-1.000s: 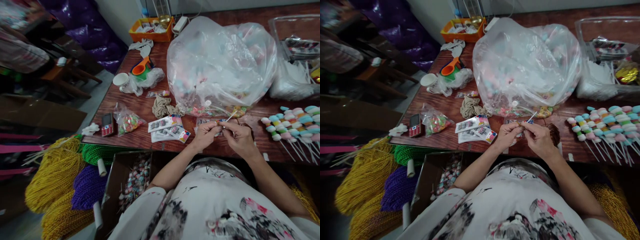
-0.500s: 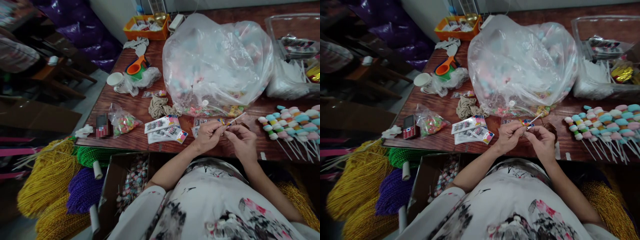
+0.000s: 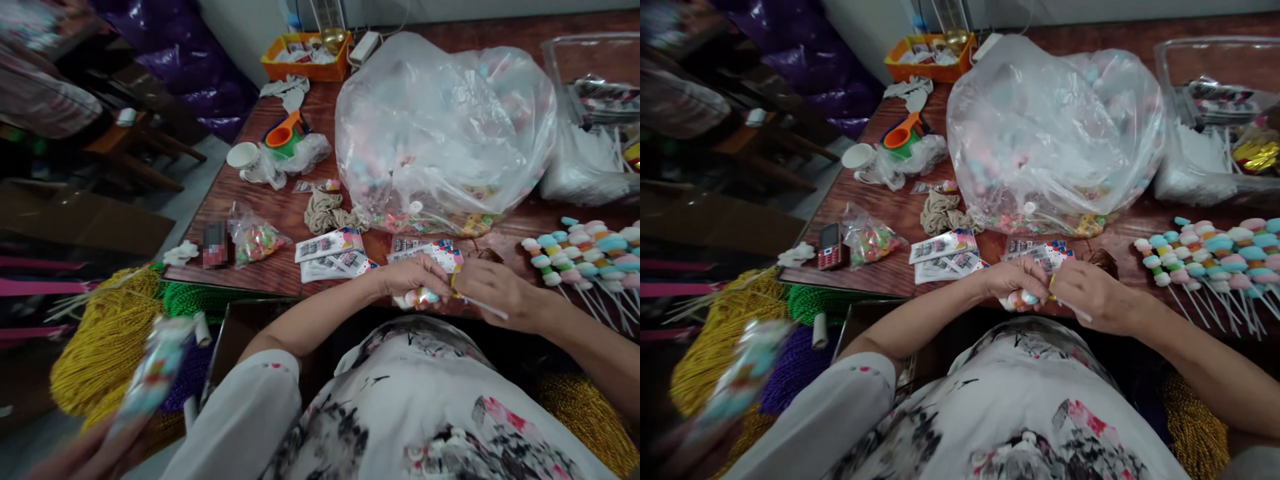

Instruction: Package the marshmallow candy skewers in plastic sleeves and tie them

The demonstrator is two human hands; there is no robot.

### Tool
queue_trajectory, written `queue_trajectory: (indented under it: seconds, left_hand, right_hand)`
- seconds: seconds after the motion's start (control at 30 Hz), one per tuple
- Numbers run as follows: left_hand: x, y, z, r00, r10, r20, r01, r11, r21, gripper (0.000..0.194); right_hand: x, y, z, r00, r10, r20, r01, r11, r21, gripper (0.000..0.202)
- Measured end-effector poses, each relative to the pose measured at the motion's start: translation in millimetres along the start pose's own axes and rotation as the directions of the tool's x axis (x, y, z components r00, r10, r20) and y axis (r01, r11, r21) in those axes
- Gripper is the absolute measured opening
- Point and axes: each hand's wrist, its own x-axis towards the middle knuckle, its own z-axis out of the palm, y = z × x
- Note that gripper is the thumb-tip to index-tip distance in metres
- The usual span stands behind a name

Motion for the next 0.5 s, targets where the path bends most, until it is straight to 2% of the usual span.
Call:
queue_trajectory:
  seconds: [0.07, 0.13, 0.27, 0.3, 0.33, 0.37, 0.4, 0.43, 0.47, 0.5]
  left_hand:
    - [-3, -1, -3.4, 0.983, -0.1, 0.151, 0.101, 0.995, 0.005, 0.032]
    - [-2, -1, -5.8, 0.959, -0.148, 0.243, 0.148, 0.989, 0.022, 0.029]
    - [12, -1, -1.4, 0.902, -0.232, 0.364, 0.194, 0.971, 0.138, 0.032]
    - [13, -1, 0.1, 0.884, -0.255, 0.393, 0.186, 0.961, 0.205, 0.035]
    - [10, -2, 0.0, 0.889, -0.245, 0.388, 0.138, 0.949, 0.285, 0.038]
    - [2, -3, -2.8, 0.932, -0.163, 0.324, 0.032, 0.927, 0.375, 0.04]
    - [-12, -4, -9.4, 0.972, -0.026, 0.235, -0.09, 0.878, 0.471, 0.041]
    - [-32, -5, -20.1, 0.975, 0.206, 0.086, -0.216, 0.779, 0.589, 0.042]
    - [-56, -5, -34.8, 0.852, 0.514, -0.1, -0.302, 0.638, 0.709, 0.042]
    - [-81, -5, -52.5, 0.783, 0.6, -0.164, -0.3, 0.595, 0.746, 0.04]
  right_hand:
    - [4, -14, -6, 0.985, -0.149, 0.084, 0.162, 0.97, -0.179, 0.023]
    - [6, -24, -8, 0.968, -0.226, 0.11, 0.248, 0.929, -0.273, 0.027]
    - [4, -30, -2, 0.961, -0.269, 0.057, 0.273, 0.907, -0.322, 0.032]
    - [3, -29, -1, 0.961, -0.271, 0.049, 0.272, 0.908, -0.319, 0.032]
    - [2, -28, 1, 0.959, -0.279, 0.048, 0.279, 0.908, -0.313, 0.031]
    - [2, -28, 3, 0.956, -0.289, 0.053, 0.291, 0.906, -0.307, 0.03]
    - [2, -27, 4, 0.953, -0.296, 0.062, 0.301, 0.904, -0.303, 0.028]
    - [3, -26, 5, 0.952, -0.301, 0.063, 0.305, 0.903, -0.302, 0.026]
    - [4, -26, 5, 0.953, -0.299, 0.058, 0.302, 0.902, -0.308, 0.023]
    - [5, -26, 4, 0.957, -0.286, 0.047, 0.286, 0.903, -0.322, 0.02]
